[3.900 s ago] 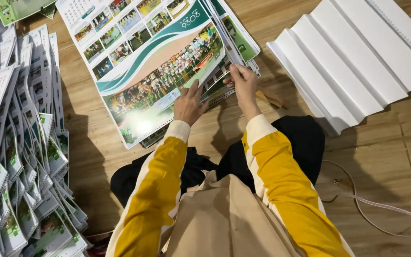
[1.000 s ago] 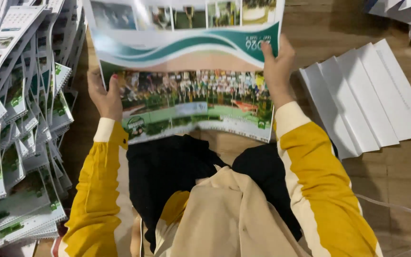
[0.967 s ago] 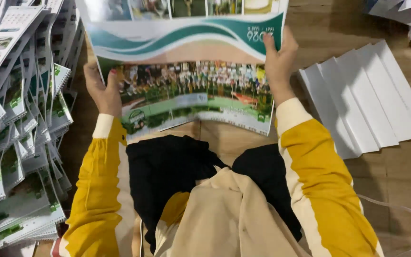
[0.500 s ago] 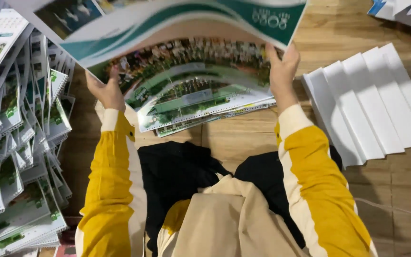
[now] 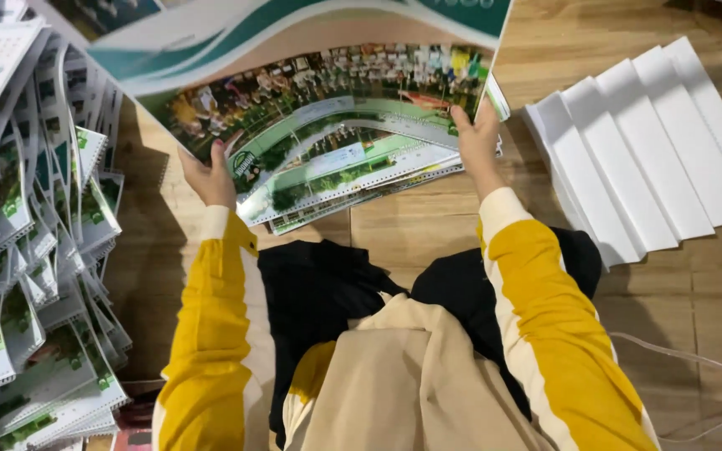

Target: A person sitting on the floor organizes and inspects printed calendars, flipping through pages and stacking them.

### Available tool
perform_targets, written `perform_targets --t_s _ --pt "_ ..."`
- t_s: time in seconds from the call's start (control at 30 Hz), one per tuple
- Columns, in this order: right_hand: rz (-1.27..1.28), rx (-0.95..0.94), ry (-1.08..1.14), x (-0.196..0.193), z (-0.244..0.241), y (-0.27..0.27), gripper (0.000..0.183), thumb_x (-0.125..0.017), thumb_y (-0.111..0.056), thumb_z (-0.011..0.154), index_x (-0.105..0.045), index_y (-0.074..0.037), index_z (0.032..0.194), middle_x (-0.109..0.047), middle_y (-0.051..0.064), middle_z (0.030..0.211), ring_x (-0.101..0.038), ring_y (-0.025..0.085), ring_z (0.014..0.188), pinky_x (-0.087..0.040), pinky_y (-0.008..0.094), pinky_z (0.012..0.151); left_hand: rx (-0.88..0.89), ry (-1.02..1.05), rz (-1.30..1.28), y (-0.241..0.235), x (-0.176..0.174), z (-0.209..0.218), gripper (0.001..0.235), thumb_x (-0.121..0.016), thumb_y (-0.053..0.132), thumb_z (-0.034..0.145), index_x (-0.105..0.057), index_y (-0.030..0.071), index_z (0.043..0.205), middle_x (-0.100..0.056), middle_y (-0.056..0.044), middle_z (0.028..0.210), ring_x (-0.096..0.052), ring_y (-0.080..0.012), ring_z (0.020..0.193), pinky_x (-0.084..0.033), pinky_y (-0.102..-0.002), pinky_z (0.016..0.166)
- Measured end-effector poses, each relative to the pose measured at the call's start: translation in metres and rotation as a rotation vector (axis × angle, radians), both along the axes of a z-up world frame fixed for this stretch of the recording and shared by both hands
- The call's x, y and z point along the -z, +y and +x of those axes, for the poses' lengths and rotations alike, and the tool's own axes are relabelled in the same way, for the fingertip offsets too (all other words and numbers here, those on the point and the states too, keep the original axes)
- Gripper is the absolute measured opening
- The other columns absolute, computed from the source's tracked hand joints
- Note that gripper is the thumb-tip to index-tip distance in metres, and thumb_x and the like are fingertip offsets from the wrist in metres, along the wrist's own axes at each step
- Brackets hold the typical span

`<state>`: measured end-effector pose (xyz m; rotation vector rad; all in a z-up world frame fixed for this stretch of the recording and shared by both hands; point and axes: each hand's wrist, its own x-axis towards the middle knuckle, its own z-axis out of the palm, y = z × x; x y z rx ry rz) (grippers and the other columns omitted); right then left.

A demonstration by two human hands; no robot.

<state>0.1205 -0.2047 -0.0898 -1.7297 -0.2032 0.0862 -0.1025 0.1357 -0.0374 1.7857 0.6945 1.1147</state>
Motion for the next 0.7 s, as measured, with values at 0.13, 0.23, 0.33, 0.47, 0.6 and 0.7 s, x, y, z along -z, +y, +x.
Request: perform_targets --t_s 0.13,0.23,0.33,0.47,0.6,0.7 --pt "-0.030 0.045 -0.091 -0.061 0.001 -0.012 0.034 -0.059 -0.004 0.081 -0.047 -0.001 0.113 -0.058 0.016 0.110 -0.055 0.026 0.103 -0.040 0.037 0.091 0.041 0.302 -0.090 0.003 -0.018 -0.008 0.066 -0.061 0.018 0.089 -0.020 -0.010 0.132 -0.024 -0.024 0.140 -0.023 -0.0295 0.131 -0.020 -0.034 0.108" --pt "-0.106 0.013 0.036 -0.083 0.001 -0.024 0.041 -0.059 0.004 0.082 -0.040 -0.005 0.117 -0.039 0.023 0.130 -0.032 0.037 0.125 -0.023 0.046 0.105 0.154 0.245 -0.166 -0.018 -0.037 -0.010 0.047 -0.059 0.011 0.086 -0.036 -0.004 0.124 -0.044 -0.018 0.127 -0.043 -0.0238 0.117 -0.033 -0.031 0.099" --pt "-0.002 -0.096 -0.035 -0.065 0.007 -0.036 0.036 -0.055 0.014 0.077 -0.040 -0.010 0.098 -0.055 0.014 0.105 -0.056 0.021 0.100 -0.050 0.030 0.077 0.094 0.356 -0.414 -0.006 0.009 -0.011 0.066 -0.063 0.008 0.084 -0.021 -0.005 0.134 -0.029 -0.021 0.139 -0.035 -0.0268 0.127 -0.034 -0.033 0.102" --pt "-0.316 -0.018 0.091 -0.039 0.023 -0.027 0.033 -0.064 0.006 0.073 -0.047 -0.011 0.096 -0.060 0.011 0.105 -0.058 0.025 0.101 -0.052 0.037 0.071 0.027 0.500 -0.481 -0.013 0.038 -0.005 0.027 -0.063 0.005 0.079 -0.049 0.005 0.103 -0.061 -0.011 0.107 -0.061 -0.0201 0.096 -0.052 -0.031 0.083" --pt "-0.477 -0.013 0.247 -0.028 0.030 -0.020 0.027 -0.062 0.001 0.077 -0.053 -0.013 0.099 -0.059 0.006 0.099 -0.057 0.017 0.087 -0.050 0.029 0.073 -0.082 0.799 -0.496 -0.005 0.063 -0.007 0.069 -0.066 0.016 0.082 -0.025 -0.001 0.135 -0.029 -0.017 0.139 -0.031 -0.0287 0.128 -0.033 -0.036 0.102" --pt "-0.554 -0.076 0.167 -0.013 0.036 -0.026 0.030 -0.062 -0.005 0.080 -0.051 -0.008 0.108 -0.055 0.012 0.107 -0.053 0.025 0.098 -0.045 0.038 0.081 -0.116 0.856 -0.460 -0.013 0.052 -0.004 0.066 -0.066 0.018 0.082 -0.029 0.000 0.133 -0.034 -0.016 0.137 -0.035 -0.0291 0.126 -0.035 -0.037 0.100"
